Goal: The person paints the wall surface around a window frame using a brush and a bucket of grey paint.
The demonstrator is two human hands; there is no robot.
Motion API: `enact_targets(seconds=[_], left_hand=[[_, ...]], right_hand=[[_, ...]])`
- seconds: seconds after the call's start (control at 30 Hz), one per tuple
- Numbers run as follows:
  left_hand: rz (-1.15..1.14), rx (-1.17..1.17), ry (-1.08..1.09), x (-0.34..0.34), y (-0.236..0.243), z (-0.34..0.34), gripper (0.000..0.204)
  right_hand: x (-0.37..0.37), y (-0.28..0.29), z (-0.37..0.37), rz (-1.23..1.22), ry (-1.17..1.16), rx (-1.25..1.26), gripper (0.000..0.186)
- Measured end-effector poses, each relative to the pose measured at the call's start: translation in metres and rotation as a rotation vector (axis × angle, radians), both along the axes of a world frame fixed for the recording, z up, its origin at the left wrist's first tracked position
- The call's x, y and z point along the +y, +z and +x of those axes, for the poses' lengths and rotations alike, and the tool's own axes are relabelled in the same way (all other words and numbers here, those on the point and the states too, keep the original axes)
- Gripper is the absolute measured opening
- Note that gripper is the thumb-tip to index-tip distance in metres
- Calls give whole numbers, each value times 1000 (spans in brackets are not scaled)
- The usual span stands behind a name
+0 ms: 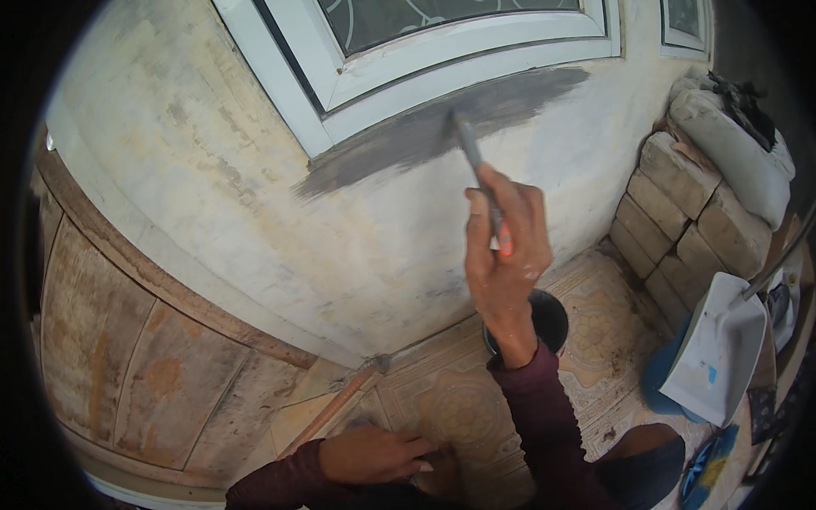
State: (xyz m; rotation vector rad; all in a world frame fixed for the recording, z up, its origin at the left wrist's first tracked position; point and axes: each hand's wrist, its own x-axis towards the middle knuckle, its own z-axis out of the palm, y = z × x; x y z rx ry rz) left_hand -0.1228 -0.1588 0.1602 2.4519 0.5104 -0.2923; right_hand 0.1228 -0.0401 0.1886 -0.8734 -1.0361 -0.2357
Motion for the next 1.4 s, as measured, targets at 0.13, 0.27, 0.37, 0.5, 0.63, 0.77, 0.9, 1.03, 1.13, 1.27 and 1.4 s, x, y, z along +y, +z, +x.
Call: enact_targets(seconds=[0.13, 0.27, 0.37, 0.5, 0.63, 0.77, 0.9, 1.03, 1.13, 1.27, 1.4], left_hand=[[-29, -29, 6, 5, -1, 7, 34], [11, 3, -2, 7, -4, 4, 38], [27, 34, 33, 2, 3, 1, 40], [12, -29, 23, -1, 6, 3, 34], [-18, -8, 8, 3, 7, 11, 32], [52, 65, -33, 7, 0, 18, 37], [21, 58, 4, 7, -2, 13, 38], [5, 71, 9, 5, 0, 9, 42], [-7, 77, 11, 5, 1, 8, 44], [23, 113, 1, 5, 4, 13, 43], [29, 107, -21, 6, 1, 16, 42]], right_hand=[[-13, 11, -70, 100, 277, -323, 43], [-10, 8, -71, 51, 486, -244, 38], [0, 5, -12, -8, 484, 86, 25], [1, 4, 63, 26, 82, 231, 23], [-7, -18, 20, -102, 6, -57, 29], [-24, -30, -61, -58, 497, -360, 38], [-17, -31, -45, -153, 674, -39, 29], [7, -34, 20, -80, 501, 323, 23], [-3, -33, 31, -74, 204, 249, 24], [-5, -40, -19, -96, 53, -104, 35], [-17, -24, -82, -5, 399, -278, 42]])
